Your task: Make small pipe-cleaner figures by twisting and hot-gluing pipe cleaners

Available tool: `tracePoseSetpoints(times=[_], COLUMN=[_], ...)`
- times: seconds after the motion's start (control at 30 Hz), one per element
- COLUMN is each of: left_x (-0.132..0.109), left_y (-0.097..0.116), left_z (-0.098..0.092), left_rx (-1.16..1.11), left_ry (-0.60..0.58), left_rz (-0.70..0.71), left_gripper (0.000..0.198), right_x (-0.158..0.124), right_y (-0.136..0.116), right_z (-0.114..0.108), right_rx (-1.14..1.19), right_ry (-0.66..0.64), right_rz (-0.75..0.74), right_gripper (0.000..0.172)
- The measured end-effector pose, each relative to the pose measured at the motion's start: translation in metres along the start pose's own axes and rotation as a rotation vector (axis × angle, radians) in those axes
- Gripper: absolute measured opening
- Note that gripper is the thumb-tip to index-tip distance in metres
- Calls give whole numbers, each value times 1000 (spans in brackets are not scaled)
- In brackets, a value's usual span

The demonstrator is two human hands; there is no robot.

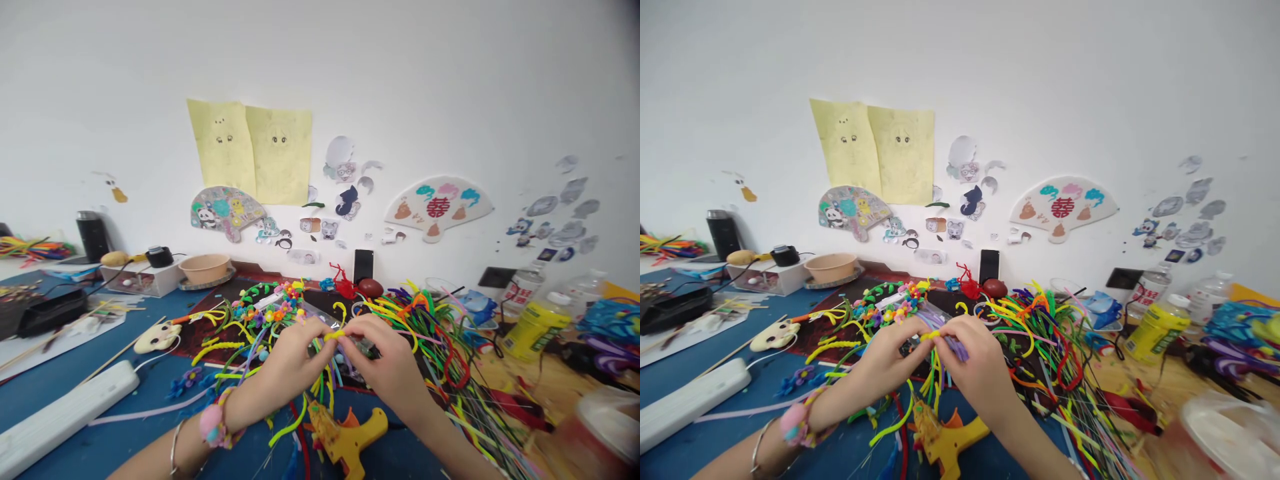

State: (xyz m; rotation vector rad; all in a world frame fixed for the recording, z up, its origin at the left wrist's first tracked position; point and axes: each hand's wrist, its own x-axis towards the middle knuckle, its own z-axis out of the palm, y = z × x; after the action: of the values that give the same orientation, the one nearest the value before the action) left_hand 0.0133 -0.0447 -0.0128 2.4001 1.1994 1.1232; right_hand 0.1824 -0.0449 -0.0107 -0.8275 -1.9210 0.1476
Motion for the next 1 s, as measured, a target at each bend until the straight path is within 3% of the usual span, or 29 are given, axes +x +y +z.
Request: tracePoseSetpoints(times=[0.1, 0.3, 0.37, 0.47, 0.53, 0.63, 0.9, 1.0], left_x=[-3, -7, -7, -5, -2, 1, 0, 1], left_y=[1, 1, 2, 4, 3, 0, -2, -3], left_z=[4, 10, 11, 13, 14, 13, 12, 11], left_rx=[81, 147, 70, -77, -150, -211, -151, -108], left_ry=[-1, 79, 83, 137, 180, 205, 166, 158], left_rz=[51, 48, 14, -31, -59, -90, -83, -75], left_gripper=[16, 19, 16, 12, 12, 12, 18, 20], right_x=[-2, -11, -11, -11, -11, -11, -4, -4], right_y=[0, 6, 7, 6, 5, 4, 2, 4], right_z=[3, 22, 25, 27, 28, 27, 12, 9], right_rx=[-87, -167, -94, 83, 186, 268, 191, 217], right_ry=[26, 289, 336, 386, 349, 211, -48, -56], right_rz=[-92, -364, -262, 48, 200, 288, 197, 202], right_gripper=[9, 16, 14, 12, 13, 16, 26, 26])
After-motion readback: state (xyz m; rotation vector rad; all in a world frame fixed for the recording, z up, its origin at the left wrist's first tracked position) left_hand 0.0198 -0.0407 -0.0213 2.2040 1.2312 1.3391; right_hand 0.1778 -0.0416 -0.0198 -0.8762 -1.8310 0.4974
